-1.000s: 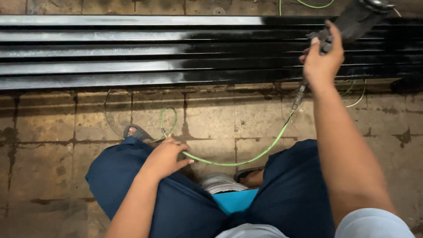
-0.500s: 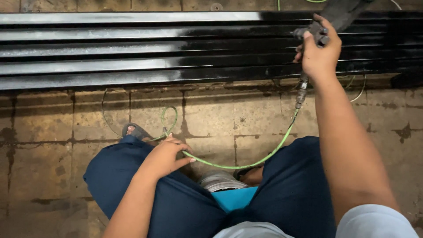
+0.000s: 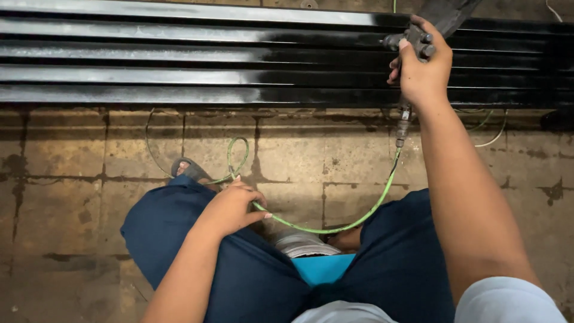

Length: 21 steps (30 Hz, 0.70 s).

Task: Spray painting multiple metal beams with black paint using a hand-held pneumatic spray gun.

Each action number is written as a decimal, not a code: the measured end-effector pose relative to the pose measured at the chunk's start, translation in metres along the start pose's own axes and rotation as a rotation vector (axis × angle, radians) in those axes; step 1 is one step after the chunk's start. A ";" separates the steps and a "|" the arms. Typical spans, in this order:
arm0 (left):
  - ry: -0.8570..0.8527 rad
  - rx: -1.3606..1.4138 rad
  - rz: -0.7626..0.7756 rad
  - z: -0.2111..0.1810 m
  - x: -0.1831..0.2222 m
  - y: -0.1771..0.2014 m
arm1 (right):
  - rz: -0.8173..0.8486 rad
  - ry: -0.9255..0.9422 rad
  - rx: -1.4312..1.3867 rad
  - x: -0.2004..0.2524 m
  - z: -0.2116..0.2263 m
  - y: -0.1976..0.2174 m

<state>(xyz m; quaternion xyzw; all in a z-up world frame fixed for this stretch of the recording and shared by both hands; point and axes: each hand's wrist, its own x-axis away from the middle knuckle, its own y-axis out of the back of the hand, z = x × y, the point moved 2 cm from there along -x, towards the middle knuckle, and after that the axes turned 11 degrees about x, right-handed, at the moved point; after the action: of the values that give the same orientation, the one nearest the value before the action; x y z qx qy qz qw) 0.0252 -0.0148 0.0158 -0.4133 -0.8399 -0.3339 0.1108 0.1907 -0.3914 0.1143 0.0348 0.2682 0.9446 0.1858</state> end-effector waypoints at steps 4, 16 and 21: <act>0.011 -0.001 0.006 0.002 -0.001 0.000 | 0.007 -0.036 -0.004 0.001 0.005 -0.007; 0.027 -0.029 0.044 0.001 0.000 -0.001 | 0.059 0.118 -0.069 -0.011 0.004 -0.041; 0.037 -0.034 0.047 0.006 -0.001 -0.003 | 0.088 0.177 -0.103 -0.010 0.011 -0.055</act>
<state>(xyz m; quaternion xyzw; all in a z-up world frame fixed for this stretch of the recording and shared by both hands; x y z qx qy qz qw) 0.0238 -0.0128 0.0090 -0.4284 -0.8220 -0.3531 0.1273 0.2205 -0.3463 0.0955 -0.0467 0.2330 0.9638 0.1211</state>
